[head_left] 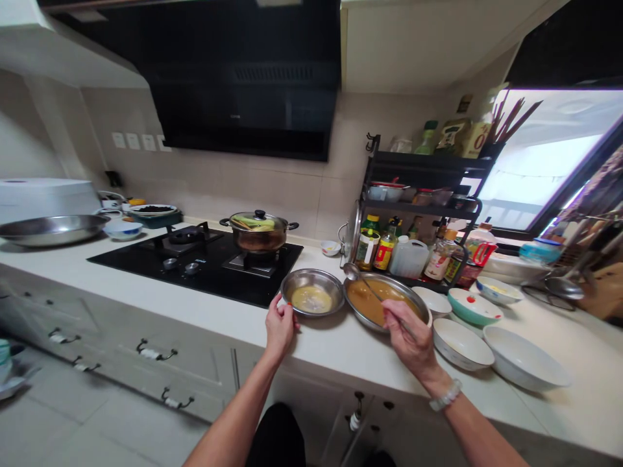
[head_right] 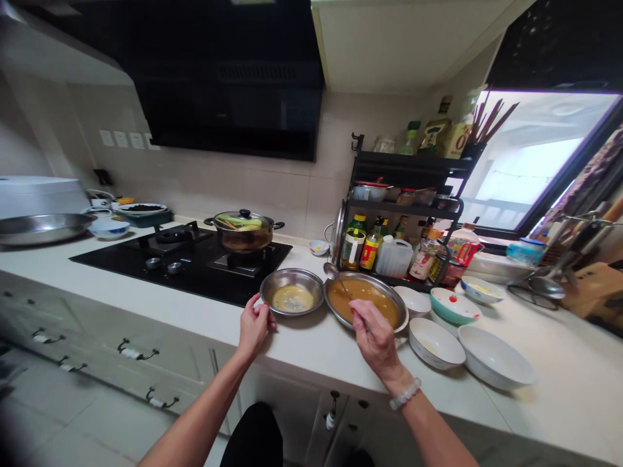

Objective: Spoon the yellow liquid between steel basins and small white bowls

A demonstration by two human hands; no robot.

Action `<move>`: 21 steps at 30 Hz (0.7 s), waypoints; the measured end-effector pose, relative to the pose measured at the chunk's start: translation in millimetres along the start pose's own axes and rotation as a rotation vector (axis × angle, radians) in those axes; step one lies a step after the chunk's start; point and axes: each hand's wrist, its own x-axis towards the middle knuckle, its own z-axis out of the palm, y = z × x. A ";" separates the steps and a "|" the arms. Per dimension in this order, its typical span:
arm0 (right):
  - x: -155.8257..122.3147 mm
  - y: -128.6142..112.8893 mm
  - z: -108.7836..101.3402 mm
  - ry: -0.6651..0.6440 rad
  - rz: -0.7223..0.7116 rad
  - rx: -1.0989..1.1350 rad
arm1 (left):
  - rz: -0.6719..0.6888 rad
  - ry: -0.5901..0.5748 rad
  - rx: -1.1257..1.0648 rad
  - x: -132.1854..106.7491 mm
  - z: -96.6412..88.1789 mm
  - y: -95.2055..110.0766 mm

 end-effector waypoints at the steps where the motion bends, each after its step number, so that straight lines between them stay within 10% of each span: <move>1: -1.3 3.8 -6.4 0.032 0.039 -0.040 | 0.001 0.000 -0.002 0.0 0.0 -0.1; 21: -7.3 33.8 -46.9 0.535 0.863 0.346 | -0.002 0.006 -0.024 1.8 -0.6 -3.4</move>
